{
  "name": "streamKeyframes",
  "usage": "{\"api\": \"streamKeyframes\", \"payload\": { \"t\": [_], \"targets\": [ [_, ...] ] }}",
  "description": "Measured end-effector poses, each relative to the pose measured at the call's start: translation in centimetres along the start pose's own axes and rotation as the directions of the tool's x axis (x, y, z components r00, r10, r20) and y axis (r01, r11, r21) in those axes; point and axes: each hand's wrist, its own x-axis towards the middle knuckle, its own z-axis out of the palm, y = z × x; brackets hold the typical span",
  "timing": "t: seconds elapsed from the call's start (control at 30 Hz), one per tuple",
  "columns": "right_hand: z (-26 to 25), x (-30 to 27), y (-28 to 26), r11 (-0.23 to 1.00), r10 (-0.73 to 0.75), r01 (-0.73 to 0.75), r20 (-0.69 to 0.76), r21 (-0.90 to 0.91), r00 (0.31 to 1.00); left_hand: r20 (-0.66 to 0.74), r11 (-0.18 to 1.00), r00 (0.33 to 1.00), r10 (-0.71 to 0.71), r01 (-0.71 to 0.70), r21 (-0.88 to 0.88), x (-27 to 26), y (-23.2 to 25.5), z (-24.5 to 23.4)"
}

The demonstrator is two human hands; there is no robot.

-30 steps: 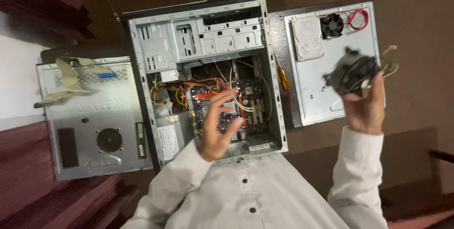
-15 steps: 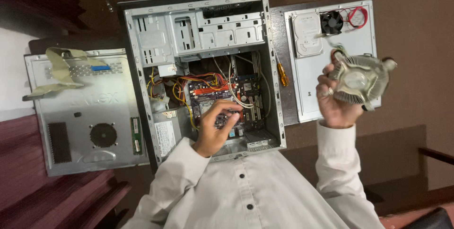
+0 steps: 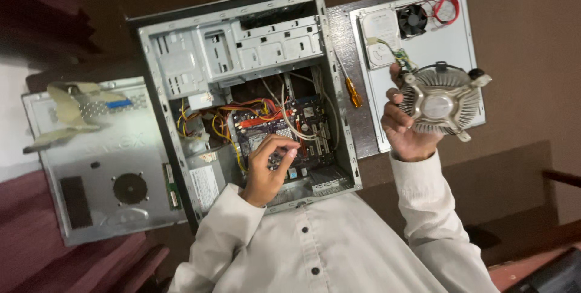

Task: The person removes a cooling fan, a hard drive, and various cables from a computer case by hand and using a screwdriver, then handles another cooling fan with a heatsink.

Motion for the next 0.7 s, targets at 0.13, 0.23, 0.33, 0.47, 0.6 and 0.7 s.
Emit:
{"api": "streamKeyframes", "payload": {
  "t": [0.13, 0.23, 0.33, 0.47, 0.6, 0.7],
  "targets": [
    [-0.6, -0.2, 0.1, 0.999, -0.031, 0.031, 0.005, 0.01, 1.0, 0.018, 1.0, 1.0, 0.012, -0.012, -0.011, 0.1, -0.2, 0.1],
    [-0.6, -0.2, 0.4, 0.999, -0.036, 0.036, -0.017, 0.006, 0.999, 0.023, 1.0, 1.0, 0.002, -0.002, -0.004, 0.1, -0.3, 0.2],
    [-0.6, 0.1, 1.0, 0.992, -0.041, 0.031, -0.083, -0.119, 0.996, 0.024, 1.0, 1.0, -0.006, 0.006, 0.002, 0.1, 0.1, 0.4],
    [0.3, 0.6, 2.5, 0.945, -0.071, -0.068, -0.401, -0.321, 0.913, 0.039, 0.978, 0.995, -0.089, 0.095, -0.186, -0.2, 0.0, 0.8],
    [0.7, 1.0, 7.7, 0.789, -0.237, -0.129, -0.492, -0.6, 0.838, 0.152, 0.794, 0.976, -0.158, 0.216, -0.568, -0.1, -0.1, 1.3],
    [2.3, 2.0, 10.5, 0.668, -0.232, -0.154, -0.401, -0.728, 0.886, 0.068, 0.713, 0.985, -0.156, 0.16, -0.683, -1.5, -4.4, 2.2]
  ]
}}
